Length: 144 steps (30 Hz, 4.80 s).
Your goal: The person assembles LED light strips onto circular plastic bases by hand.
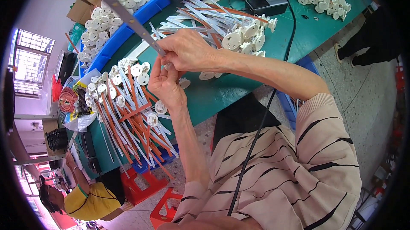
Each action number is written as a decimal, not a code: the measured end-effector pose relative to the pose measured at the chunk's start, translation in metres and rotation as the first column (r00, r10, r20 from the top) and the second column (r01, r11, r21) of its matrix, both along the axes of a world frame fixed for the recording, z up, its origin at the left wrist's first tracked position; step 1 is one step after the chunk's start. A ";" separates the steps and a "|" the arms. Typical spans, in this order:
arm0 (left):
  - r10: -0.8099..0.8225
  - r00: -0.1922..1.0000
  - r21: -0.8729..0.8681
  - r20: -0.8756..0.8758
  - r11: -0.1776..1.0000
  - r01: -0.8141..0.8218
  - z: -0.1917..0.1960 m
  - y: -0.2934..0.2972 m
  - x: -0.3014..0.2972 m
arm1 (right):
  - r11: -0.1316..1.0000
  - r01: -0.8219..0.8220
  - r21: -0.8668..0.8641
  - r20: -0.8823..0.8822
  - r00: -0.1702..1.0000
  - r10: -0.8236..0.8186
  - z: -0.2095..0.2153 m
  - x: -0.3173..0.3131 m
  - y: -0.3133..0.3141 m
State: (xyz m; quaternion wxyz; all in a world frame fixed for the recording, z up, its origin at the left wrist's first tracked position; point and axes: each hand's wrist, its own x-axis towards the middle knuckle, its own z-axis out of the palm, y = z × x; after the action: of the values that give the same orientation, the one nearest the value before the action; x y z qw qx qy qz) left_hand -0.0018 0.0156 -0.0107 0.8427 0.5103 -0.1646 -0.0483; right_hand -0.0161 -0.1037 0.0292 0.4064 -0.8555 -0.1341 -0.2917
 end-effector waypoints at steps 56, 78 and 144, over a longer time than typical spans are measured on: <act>-0.096 0.995 -0.031 0.002 0.995 0.096 0.006 0.003 0.003 | 0.996 0.086 -0.032 -0.046 0.995 -0.087 0.026 -0.010 0.005; -0.010 1.000 0.434 -0.006 0.901 0.011 0.002 0.003 0.007 | 0.823 -0.091 -0.561 -0.492 0.836 -0.243 0.061 -0.014 -0.051; 0.054 0.970 0.610 0.239 0.769 -0.193 -0.009 -0.013 0.001 | 0.096 0.338 -0.936 0.167 0.668 -0.725 0.038 0.150 -0.339</act>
State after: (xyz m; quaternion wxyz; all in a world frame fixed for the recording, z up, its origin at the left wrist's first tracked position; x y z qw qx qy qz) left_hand -0.0009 0.0030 -0.0198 0.6034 0.7740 -0.1917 0.0087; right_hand 0.1336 -0.4423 0.0672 -0.2727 -0.9440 0.1251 -0.1375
